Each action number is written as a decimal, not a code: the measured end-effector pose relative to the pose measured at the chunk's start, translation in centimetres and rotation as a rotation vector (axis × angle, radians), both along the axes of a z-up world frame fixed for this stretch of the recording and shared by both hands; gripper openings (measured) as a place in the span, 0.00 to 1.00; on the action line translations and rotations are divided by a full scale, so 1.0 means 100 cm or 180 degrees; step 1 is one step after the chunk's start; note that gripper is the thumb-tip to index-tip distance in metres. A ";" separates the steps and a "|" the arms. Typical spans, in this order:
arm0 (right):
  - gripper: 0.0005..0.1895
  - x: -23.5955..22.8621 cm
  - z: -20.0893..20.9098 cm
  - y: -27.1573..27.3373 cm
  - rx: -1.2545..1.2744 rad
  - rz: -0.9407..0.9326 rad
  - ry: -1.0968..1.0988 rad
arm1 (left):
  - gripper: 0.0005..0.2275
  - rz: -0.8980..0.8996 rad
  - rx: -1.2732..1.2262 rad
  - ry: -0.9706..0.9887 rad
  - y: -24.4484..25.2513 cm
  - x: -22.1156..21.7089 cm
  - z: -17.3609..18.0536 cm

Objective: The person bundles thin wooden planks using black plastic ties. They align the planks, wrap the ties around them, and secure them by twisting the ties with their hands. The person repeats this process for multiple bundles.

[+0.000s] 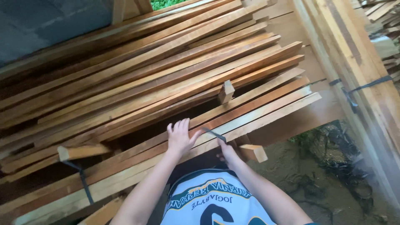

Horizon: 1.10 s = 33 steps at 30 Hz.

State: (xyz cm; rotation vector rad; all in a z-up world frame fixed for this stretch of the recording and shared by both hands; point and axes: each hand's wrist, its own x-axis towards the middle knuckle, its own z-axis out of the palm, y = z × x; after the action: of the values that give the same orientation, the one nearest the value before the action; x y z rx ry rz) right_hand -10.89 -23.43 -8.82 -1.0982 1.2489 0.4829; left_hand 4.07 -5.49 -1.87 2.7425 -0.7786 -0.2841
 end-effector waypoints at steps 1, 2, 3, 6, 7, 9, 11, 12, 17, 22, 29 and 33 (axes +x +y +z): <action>0.36 0.010 0.018 0.004 -0.0002 -0.0020 -0.0007 | 0.39 -0.0020 -0.0002 -0.0007 -0.010 0.014 -0.003; 0.45 0.021 0.036 0.007 0.0207 -0.0222 -0.0181 | 0.39 0.0037 0.0219 0.0752 -0.020 0.028 -0.007; 0.54 0.029 0.055 0.011 0.0411 -0.0433 -0.0349 | 0.39 0.0085 0.0445 0.1518 -0.030 0.041 -0.011; 0.51 0.029 0.056 0.015 0.0488 -0.0647 -0.0413 | 0.36 -0.0037 0.0670 0.2025 -0.052 0.064 -0.034; 0.51 0.028 0.051 0.014 0.0481 -0.0681 -0.0409 | 0.36 -0.0071 0.0676 0.2028 -0.054 0.071 -0.050; 0.47 0.025 0.041 0.013 0.0594 -0.0757 -0.0428 | 0.36 -0.0103 0.0594 0.2416 -0.056 0.086 -0.084; 0.45 0.023 0.033 0.016 0.0616 -0.0831 -0.0414 | 0.38 -0.0059 0.0521 0.2720 -0.056 0.091 -0.089; 0.43 0.024 0.029 0.018 0.0633 -0.0869 -0.0417 | 0.39 0.0019 0.0427 0.3007 -0.057 0.095 -0.092; 0.48 0.032 0.039 0.008 0.0892 -0.0789 -0.0217 | 0.46 0.1150 0.0588 0.4328 -0.082 0.118 0.012; 0.53 0.036 0.052 0.004 0.0883 -0.0484 -0.0065 | 0.47 0.1193 0.0822 0.4667 -0.082 0.125 0.006; 0.41 0.051 0.076 0.003 0.0842 -0.0949 -0.0014 | 0.45 0.0525 0.1016 0.4223 -0.081 0.112 0.003; 0.34 0.050 0.074 0.008 0.0807 -0.1349 -0.0066 | 0.45 0.0460 0.0944 0.4108 -0.079 0.105 0.006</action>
State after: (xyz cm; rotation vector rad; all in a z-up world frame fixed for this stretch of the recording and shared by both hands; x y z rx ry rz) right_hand -5.89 -22.65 -1.41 -0.6012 1.3180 0.2943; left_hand 14.56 -13.39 -1.29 2.0841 -0.1501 -1.9371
